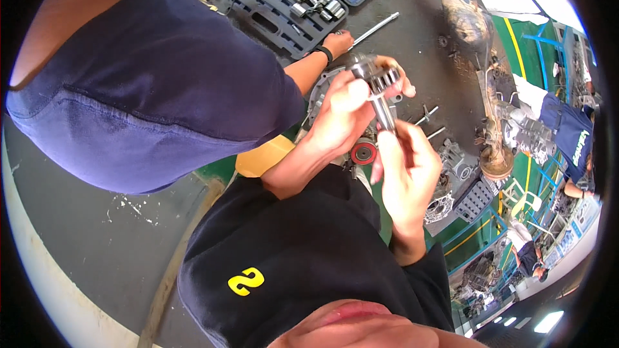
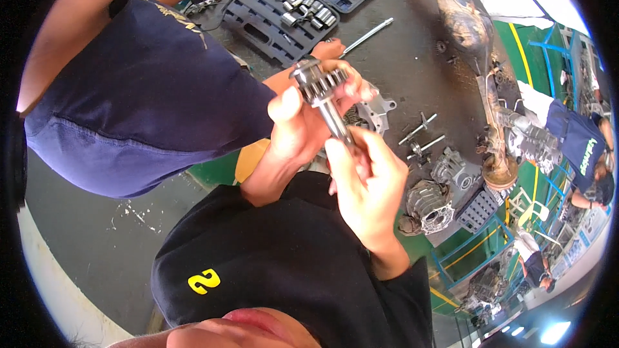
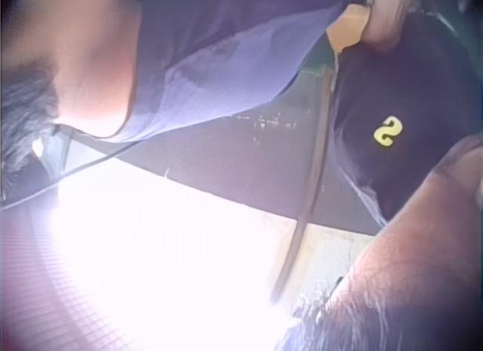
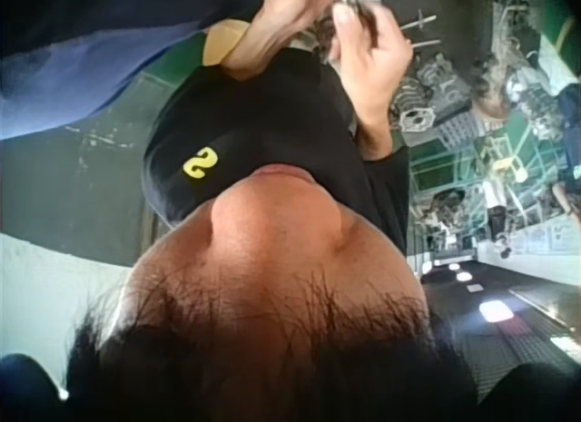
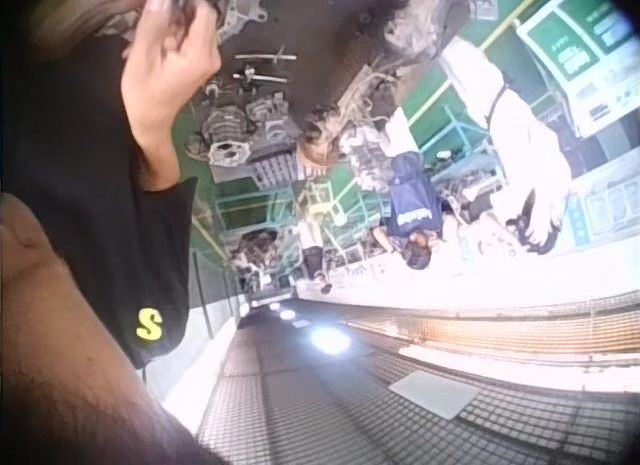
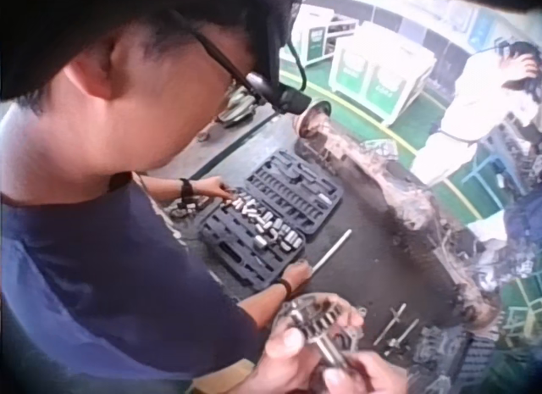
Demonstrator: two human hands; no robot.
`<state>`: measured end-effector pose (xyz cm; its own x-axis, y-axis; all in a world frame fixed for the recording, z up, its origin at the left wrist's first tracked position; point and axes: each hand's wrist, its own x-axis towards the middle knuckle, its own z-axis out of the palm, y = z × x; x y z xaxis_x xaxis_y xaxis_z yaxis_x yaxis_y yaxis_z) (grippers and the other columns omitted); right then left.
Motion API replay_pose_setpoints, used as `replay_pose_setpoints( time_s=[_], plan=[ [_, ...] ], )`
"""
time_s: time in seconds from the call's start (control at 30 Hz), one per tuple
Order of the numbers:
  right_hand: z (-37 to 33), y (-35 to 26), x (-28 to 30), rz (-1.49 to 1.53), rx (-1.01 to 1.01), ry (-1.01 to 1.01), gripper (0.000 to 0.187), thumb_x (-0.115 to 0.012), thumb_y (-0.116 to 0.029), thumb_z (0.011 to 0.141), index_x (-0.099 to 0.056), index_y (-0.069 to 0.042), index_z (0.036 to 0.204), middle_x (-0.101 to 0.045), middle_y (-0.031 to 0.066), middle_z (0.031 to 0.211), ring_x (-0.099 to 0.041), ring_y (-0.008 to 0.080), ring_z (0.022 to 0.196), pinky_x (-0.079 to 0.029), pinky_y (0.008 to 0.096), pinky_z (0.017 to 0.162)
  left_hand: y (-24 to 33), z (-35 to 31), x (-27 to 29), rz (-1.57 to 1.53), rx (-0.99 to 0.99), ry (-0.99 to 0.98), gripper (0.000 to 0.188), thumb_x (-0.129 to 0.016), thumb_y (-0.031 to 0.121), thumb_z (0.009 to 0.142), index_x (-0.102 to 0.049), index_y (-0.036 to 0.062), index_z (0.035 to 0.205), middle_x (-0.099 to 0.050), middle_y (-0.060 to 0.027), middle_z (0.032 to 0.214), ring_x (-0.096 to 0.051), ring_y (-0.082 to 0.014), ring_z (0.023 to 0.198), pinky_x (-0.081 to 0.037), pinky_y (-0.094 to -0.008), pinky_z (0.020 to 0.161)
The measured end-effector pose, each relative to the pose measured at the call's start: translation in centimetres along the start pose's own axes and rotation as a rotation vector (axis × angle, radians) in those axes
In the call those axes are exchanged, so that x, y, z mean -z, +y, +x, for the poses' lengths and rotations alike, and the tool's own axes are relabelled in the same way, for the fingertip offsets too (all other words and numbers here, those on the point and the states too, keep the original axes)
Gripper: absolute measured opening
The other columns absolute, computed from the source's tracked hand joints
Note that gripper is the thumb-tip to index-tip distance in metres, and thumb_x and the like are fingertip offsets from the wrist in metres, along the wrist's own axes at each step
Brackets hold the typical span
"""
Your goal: The person approaches a workbench, picks up a gear shaft assembly, and disassembles and rotates gear components along the shaft by hand before walking through the workshop.
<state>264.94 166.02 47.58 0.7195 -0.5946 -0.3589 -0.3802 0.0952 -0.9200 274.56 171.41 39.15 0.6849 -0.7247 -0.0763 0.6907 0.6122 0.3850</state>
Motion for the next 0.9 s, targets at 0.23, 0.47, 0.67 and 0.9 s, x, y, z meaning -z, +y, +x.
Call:
replay_pose_setpoints(
  time_s=[0.23, 0.47, 0.67, 0.9],
  plan=[
    [1.6, 0.2, -0.9, -0.054, 0.039, -0.053, 0.015, -0.068, -0.010, 0.087, -0.063, 0.003, 0.093, -0.055, -0.0005, 0.065, -0.046, 0.0022, 0.052, -0.036, 0.0201, 0.047, 1.0, -0.2, -0.5, -0.010, 0.009, 0.109, 0.073, -0.067, 0.060, 0.072, -0.055, -0.0014, 0.111, -0.053, -0.0074, 0.091, -0.055, -0.0276, 0.098, -0.040, -0.0472, 0.102],
    [2.9, 0.6, -1.3, -0.014, 0.144, -0.035, 0.016, -0.070, -0.007, 0.085, -0.061, 0.003, 0.092, -0.052, -0.0001, 0.063, -0.048, 0.0028, 0.049, -0.037, 0.0196, 0.045, 1.2, 0.1, -1.4, 0.037, 0.106, 0.170, 0.078, -0.067, 0.061, 0.069, -0.056, -0.0019, 0.115, -0.053, -0.0071, 0.091, -0.055, -0.0278, 0.095, -0.040, -0.0468, 0.100],
    [2.7, -0.3, -2.1, -0.010, 0.075, -0.006, 0.018, -0.069, -0.011, 0.086, -0.062, 0.002, 0.095, -0.056, 0.0014, 0.066, -0.045, 0.0039, 0.055, -0.035, 0.0230, 0.050, 2.0, 1.2, -0.4, -0.036, 0.034, -0.011, 0.068, -0.069, 0.057, 0.070, -0.054, 0.0052, 0.110, -0.051, -0.0071, 0.089, -0.055, -0.0282, 0.096, -0.039, -0.0491, 0.100],
    [3.0, -1.1, -2.7, -0.021, 0.129, -0.041, 0.014, -0.070, -0.008, 0.085, -0.062, 0.003, 0.090, -0.058, 0.0033, 0.064, -0.052, 0.0048, 0.054, -0.039, 0.0218, 0.048, 3.6, 2.4, -0.1, -0.078, -0.030, -0.008, 0.058, -0.065, 0.053, 0.075, -0.054, 0.0036, 0.104, -0.054, -0.0080, 0.091, -0.056, -0.0255, 0.093, -0.041, -0.0477, 0.100]
  ],
)
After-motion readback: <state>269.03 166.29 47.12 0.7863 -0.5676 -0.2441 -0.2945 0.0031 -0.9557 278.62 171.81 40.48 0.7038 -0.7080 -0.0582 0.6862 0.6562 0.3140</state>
